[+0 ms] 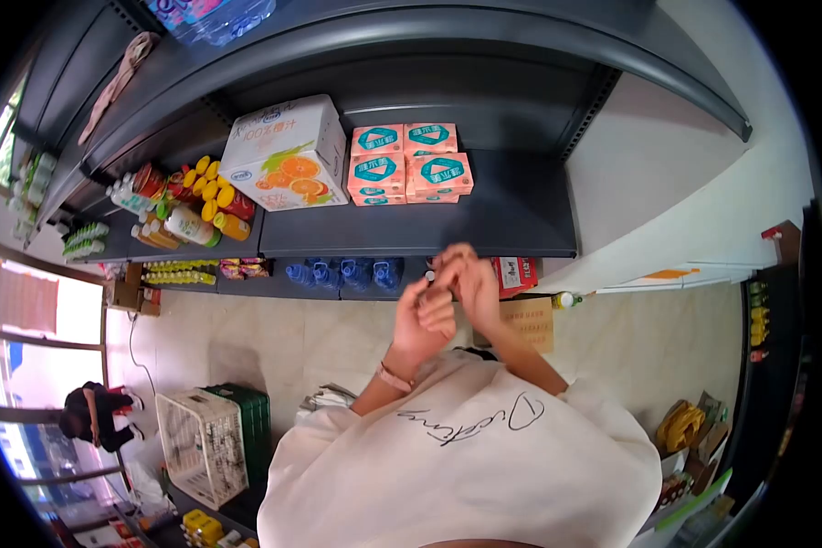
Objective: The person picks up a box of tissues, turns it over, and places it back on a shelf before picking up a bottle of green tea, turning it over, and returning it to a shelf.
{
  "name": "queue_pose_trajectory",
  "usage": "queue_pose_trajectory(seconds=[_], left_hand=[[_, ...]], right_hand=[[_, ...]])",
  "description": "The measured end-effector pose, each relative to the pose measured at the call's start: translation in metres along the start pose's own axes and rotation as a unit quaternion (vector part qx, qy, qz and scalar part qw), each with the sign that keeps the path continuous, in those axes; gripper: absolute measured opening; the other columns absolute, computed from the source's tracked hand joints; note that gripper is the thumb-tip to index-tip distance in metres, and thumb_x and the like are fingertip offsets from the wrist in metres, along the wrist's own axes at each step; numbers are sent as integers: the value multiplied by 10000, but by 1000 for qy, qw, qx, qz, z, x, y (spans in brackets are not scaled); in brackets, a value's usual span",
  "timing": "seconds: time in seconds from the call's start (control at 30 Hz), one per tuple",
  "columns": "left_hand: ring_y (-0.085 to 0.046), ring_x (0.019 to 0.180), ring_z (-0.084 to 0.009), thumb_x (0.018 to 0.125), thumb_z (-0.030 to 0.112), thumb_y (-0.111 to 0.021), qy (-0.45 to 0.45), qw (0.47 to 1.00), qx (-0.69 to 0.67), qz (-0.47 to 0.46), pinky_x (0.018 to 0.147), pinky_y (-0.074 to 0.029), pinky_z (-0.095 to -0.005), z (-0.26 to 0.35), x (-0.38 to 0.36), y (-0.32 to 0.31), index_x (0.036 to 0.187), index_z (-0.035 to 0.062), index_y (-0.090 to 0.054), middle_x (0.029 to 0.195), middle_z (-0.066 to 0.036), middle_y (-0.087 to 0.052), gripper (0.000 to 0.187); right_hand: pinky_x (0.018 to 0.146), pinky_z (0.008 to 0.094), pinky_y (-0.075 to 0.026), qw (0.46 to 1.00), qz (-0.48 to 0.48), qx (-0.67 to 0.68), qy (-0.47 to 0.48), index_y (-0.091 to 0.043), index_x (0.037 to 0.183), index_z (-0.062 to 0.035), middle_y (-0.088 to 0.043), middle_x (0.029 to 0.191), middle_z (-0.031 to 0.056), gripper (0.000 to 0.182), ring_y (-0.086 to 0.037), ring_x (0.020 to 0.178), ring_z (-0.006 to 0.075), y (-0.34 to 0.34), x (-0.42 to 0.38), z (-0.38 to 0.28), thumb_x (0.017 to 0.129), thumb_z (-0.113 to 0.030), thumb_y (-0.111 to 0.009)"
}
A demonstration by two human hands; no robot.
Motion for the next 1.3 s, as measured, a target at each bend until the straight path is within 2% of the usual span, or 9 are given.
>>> queue_pose_trajectory(seconds=[0.1,0.2,0.43,0.5,0.67,1.0,1.07,1.17,1.3], left_hand=[[-475,708,-79,897,281,-463,-9,989,149,-22,526,-356,-187,61,32,-1,1378,106,-348,898,0,-536,524],[-399,1196,-198,876,286,-485,-53,917,375,123,865,-363,-302,119,59,22,1388,122,-322,1411,-32,-328,562],[-312,1266,-254,878,252,-506,-134,806,525,238,959,-344,-416,216,119,52,1390,104,-299,1357,-64,-358,572],[-285,1284,-272,883,252,-502,-126,794,538,251,992,-322,-441,229,129,61,1405,113,-273,1355,-82,-354,587],[-256,1307,-278,892,281,-484,-72,760,598,244,1013,-298,-443,242,128,58,1420,173,-246,1362,-79,-345,589],[-424,1071,-136,861,204,-493,160,736,624,208,903,-333,-344,160,94,53,1195,120,-458,1148,-25,-480,346],[-488,971,-122,887,126,-467,213,745,605,180,814,-413,-263,131,105,50,1156,96,-449,1055,-35,-512,271],[-493,971,-114,899,148,-468,299,679,663,101,834,-430,-281,84,119,40,1189,98,-413,1087,-32,-508,299],[-488,1044,-141,902,228,-518,324,704,632,1,861,-432,-299,11,134,23,1332,106,-303,1135,-62,-473,496]], right_hand=[[758,245,-410,978,119,-159,64,-496,1035,-83,-531,1004,50,257,-508,833,115,41,72,-8,908,-303,-452],[800,267,-420,928,250,-264,78,-501,1026,-38,-558,962,75,270,-526,879,143,95,135,-11,872,-257,-532],[850,291,-430,860,359,-361,-26,-429,1242,-36,-541,1129,121,508,-532,1059,210,173,214,25,834,-285,-599],[821,309,-451,923,281,-253,-70,-371,1316,-63,-519,1161,110,561,-544,1018,207,161,215,37,848,-279,-591],[777,297,-421,931,291,-220,2,-417,1271,-170,-553,1073,35,481,-526,931,125,152,199,56,832,-289,-571],[848,369,-452,888,457,-46,-1,-332,1348,-149,-505,1171,67,596,-521,1031,177,110,-17,41,810,-181,-587],[873,364,-430,872,487,-17,45,-322,1354,-152,-488,1195,57,614,-499,1067,184,93,-53,15,805,-161,-598],[885,377,-416,845,522,2,115,-317,1357,-161,-467,1241,55,620,-486,1088,192,71,-104,-3,802,-148,-593],[863,324,-410,800,543,40,253,-332,1350,-132,-492,1164,71,626,-495,1050,176,49,-152,-12,787,-97,-604]])
Point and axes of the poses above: each hand's wrist, its own x-axis towards the middle knuckle, its own y-axis out of the back of the hand, z = x × y, the point moved 6 cm from there along x, towards the middle knuckle
